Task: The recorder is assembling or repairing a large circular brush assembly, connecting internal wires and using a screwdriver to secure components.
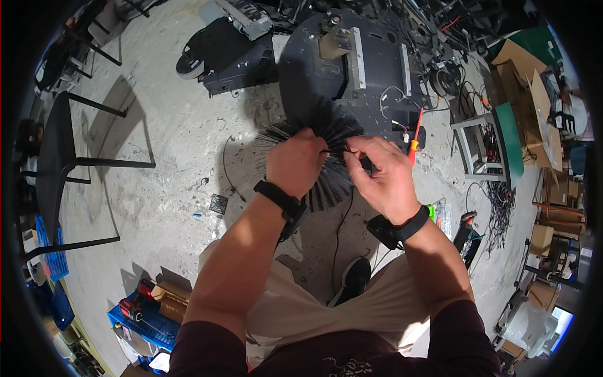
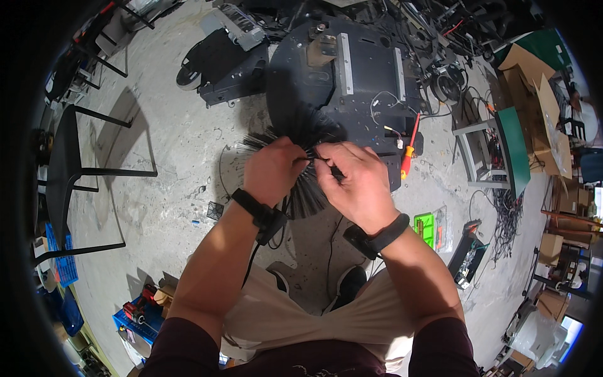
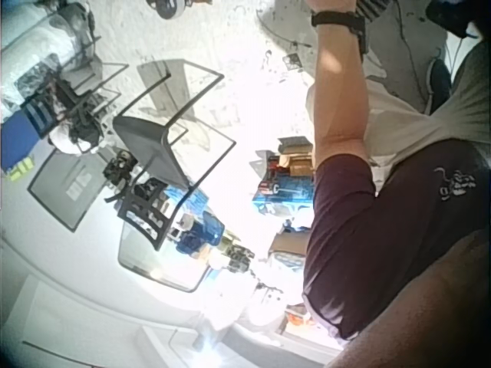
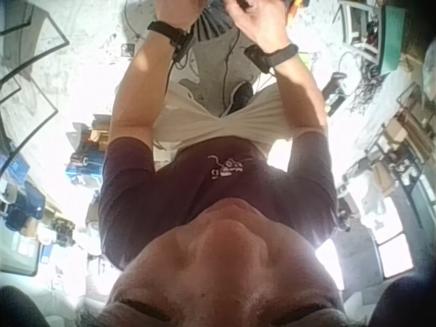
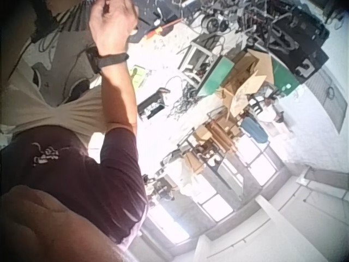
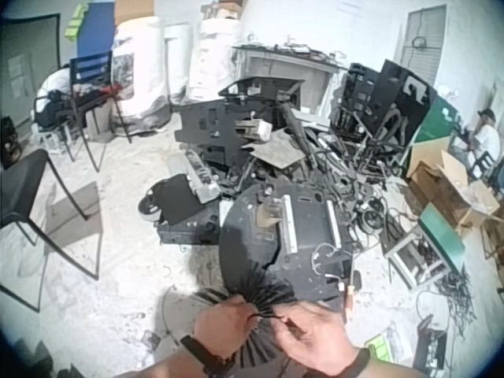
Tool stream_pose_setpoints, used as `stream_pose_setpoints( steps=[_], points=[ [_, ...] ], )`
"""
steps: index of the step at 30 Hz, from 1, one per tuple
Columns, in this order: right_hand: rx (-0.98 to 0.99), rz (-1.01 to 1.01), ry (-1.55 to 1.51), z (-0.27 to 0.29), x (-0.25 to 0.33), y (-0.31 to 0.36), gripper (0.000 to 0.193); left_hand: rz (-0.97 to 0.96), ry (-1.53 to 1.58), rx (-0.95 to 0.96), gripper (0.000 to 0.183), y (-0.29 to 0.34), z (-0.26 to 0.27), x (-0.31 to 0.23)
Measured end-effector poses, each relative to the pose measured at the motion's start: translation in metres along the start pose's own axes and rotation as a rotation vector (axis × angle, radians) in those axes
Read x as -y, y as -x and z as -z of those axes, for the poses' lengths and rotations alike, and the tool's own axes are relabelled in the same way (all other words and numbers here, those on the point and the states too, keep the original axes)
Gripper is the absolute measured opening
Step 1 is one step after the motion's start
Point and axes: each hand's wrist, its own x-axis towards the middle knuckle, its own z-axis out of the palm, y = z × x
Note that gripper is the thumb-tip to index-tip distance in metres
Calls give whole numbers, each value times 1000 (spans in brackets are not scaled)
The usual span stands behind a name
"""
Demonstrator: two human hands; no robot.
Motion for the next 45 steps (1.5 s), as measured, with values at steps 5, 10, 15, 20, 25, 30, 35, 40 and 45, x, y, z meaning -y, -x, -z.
stream_pose_setpoints(
  steps=[5,10,15,20,25,30,35,40,45],
  points=[
    [3,132,-75,2,-7,-2,21,5,-18,-10,9,2,1,-2],
    [62,212,-112,-1,-10,-2,25,10,-22,1,8,1,-1,0],
    [89,-61,-137,10,8,1,22,13,-20,1,9,3,0,2],
    [122,44,13,10,-1,4,20,18,-22,40,10,-1,2,-1],
    [134,210,72,16,-7,-4,29,0,-14,15,12,-1,1,0],
    [-21,101,65,0,-2,-1,39,-9,-39,2,12,0,-1,3],
    [-72,-66,-20,7,7,2,34,-24,-38,-14,10,-1,0,0],
    [-16,49,41,2,-3,5,29,-22,-63,7,10,0,-4,5],
    [-43,76,21,0,-2,3,23,-17,-73,-2,10,-1,-1,2]
  ],
)
